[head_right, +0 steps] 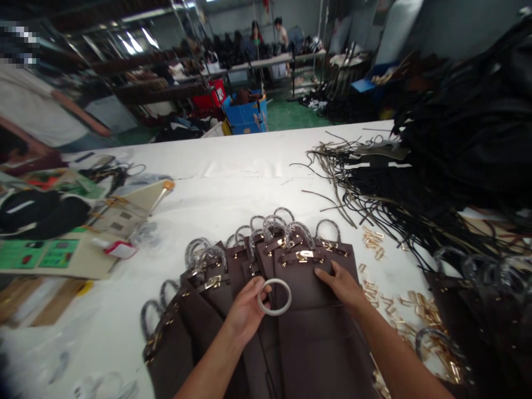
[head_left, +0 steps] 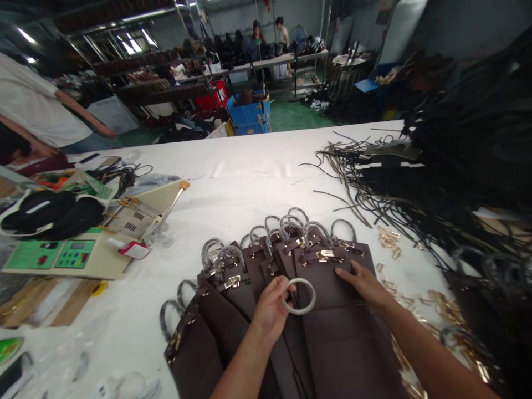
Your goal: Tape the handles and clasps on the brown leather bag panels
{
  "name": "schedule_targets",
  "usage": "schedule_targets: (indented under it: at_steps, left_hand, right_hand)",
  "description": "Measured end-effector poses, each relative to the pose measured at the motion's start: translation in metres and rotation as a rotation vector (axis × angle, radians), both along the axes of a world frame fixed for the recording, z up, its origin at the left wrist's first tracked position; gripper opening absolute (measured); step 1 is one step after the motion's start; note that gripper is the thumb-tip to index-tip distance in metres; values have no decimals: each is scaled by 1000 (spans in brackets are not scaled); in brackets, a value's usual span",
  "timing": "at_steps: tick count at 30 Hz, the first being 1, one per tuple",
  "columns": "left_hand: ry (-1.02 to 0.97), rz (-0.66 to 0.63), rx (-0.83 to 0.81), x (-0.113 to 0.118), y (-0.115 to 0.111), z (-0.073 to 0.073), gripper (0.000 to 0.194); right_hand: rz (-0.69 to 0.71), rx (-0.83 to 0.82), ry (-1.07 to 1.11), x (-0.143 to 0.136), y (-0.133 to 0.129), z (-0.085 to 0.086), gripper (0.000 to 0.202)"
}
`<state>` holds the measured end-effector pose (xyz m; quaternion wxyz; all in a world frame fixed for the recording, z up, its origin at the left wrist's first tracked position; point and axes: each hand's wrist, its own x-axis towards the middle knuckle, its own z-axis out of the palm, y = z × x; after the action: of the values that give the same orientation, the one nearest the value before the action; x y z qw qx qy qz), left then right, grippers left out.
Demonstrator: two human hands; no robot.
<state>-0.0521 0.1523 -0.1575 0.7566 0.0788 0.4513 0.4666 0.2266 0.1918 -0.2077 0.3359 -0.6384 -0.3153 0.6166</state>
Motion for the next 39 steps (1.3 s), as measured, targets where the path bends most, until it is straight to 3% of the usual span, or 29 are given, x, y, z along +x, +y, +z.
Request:
schedule_targets:
  at_steps: [3,7,11,13,15,19,22,26,31,36,39]
  left_hand:
    - [13,-5,-7,-1,-2,12,40]
    - [17,-79,79,19,0,45,37]
    - [42,-213,232,64,10,67,31]
    - [140,-231,272,82,15,62,28]
    - [241,-201,236,88,15,46,28]
    - [358,-232,162,68,-4,7,30]
    - [379,-230,142,51,-20,-8,33]
    - [379,-229,147,49,-25,-14,33]
    - [358,-222,141,50,-21,-19,30]
    - [239,-193,158,44,-15,-22,26]
    - [175,-202,137,40,-10,-22,28]
  right_hand:
    - [-50,-105,199,-7,-3,19,57]
    - [-175,-106,331,8,-17,42,60]
    - [-365,-118,319,56,-37,34,62]
    - [-427,-207,290,78,-41,20,59]
    - [-458,-294,239,91,-38,7,55]
    - [-454,-320,44,94,-24,-7,46]
    - [-390,-338,-56,87,-17,-7,39]
    - [-365,-335,-63,80,-17,-5,40]
    - [-412,-299,124,77,-11,2,41]
    - [-272,-176,231,72,-4,25,43]
    - [-273,-49,209,65,-2,49,46]
